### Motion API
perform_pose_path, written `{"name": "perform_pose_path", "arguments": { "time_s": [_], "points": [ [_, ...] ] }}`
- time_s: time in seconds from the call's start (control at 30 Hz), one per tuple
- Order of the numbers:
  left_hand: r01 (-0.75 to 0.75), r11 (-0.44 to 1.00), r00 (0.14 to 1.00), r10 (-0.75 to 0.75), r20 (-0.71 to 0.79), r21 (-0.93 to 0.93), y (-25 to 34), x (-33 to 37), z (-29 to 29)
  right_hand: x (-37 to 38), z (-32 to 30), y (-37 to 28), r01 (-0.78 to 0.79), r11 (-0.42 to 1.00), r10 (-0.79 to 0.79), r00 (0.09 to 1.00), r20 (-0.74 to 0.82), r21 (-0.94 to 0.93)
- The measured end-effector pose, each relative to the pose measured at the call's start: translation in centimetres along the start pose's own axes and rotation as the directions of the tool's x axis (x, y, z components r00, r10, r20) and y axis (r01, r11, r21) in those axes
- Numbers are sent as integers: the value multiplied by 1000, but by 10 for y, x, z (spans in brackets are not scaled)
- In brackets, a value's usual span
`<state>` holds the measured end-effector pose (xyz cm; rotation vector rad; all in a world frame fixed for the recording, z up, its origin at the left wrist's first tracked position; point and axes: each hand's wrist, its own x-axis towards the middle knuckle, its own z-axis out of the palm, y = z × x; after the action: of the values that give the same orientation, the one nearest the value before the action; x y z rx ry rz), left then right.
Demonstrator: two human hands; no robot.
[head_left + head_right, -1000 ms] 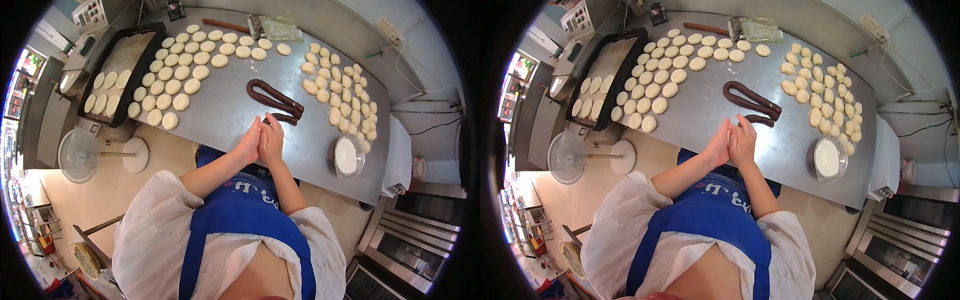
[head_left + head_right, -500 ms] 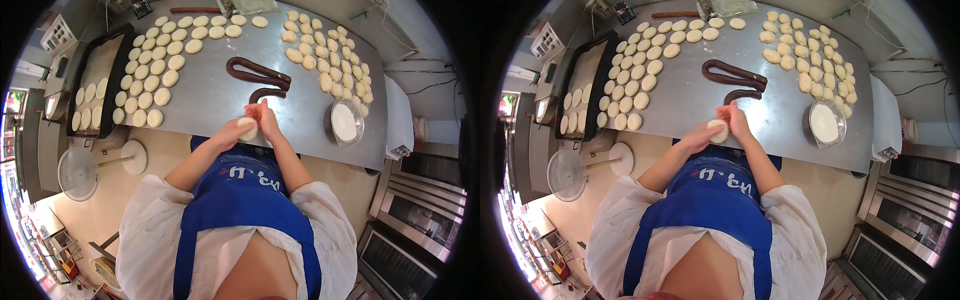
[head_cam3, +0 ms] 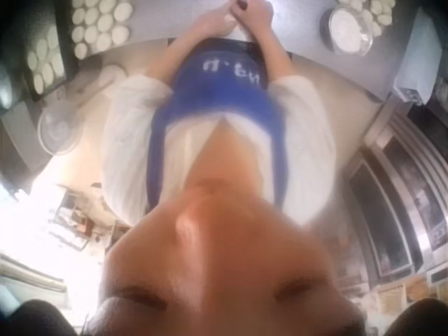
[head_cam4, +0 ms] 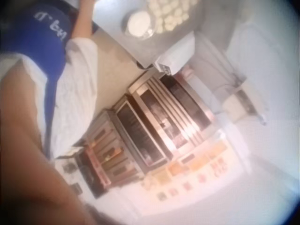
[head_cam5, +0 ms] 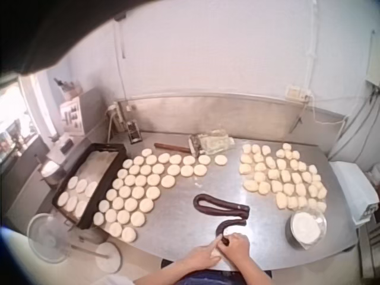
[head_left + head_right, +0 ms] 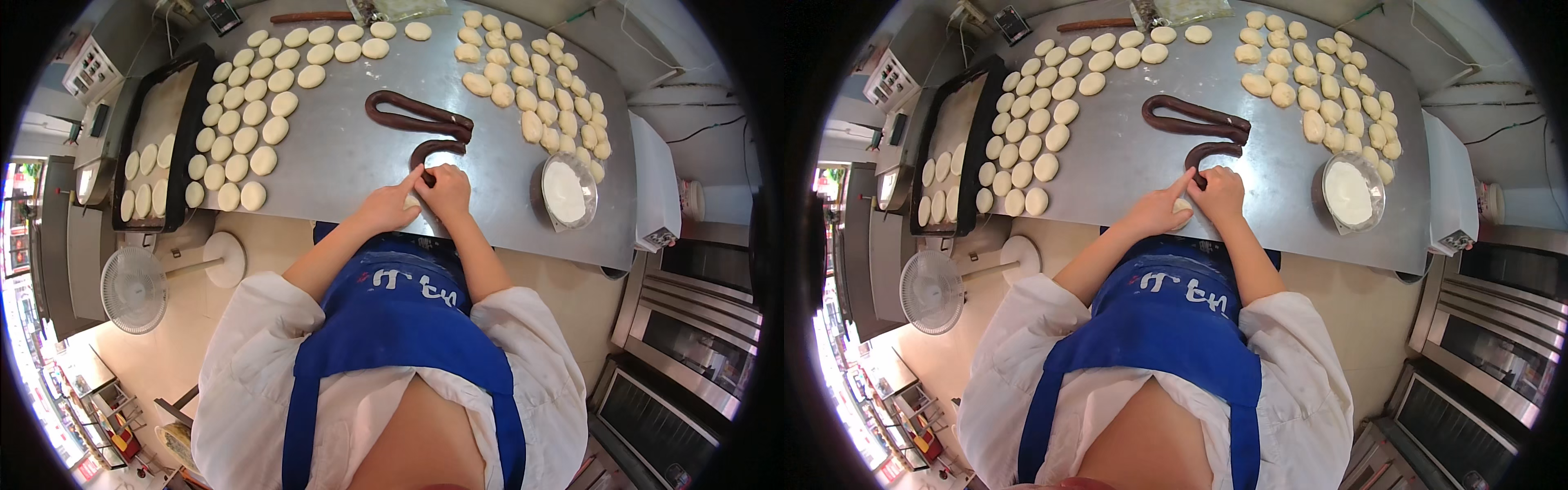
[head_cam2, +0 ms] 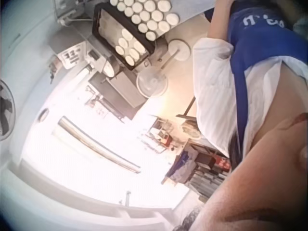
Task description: The person repeatedly picks up small dough balls, flattens them, wraps each around a short piece of dark filling, and places the formed pastries onto a tray. The person also uses a bench scraper to move dough pieces on the table.
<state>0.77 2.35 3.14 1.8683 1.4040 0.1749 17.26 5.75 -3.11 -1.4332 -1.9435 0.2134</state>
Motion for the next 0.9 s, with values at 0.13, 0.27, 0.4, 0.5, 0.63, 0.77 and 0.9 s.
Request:
{"name": "perform_pose_path", "arguments": {
  "time_s": [0.13,0.27,0.4,0.5,0.63,0.77,0.9],
  "points": [
    [-6,976,998,-7,63,218,18,17,17,-5,-20,16,37,989,-9,980,198,-140],
    [-1,901,988,-67,142,434,22,24,33,-1,-31,14,140,966,-79,960,268,-218],
    [11,887,966,-130,225,462,25,26,20,0,-45,9,-162,984,177,903,391,-72],
    [-16,973,972,-39,232,229,20,23,11,-1,-57,20,-799,426,520,599,608,424],
    [40,764,993,44,114,-644,-3,18,20,-9,-66,29,-792,-130,513,462,724,597],
    [235,-79,963,-118,243,-969,-1,12,18,-18,-47,19,-698,-127,649,479,591,705],
    [111,-344,953,-230,198,-932,-8,7,20,3,-41,2,-690,-270,657,378,652,672]
  ]
}}
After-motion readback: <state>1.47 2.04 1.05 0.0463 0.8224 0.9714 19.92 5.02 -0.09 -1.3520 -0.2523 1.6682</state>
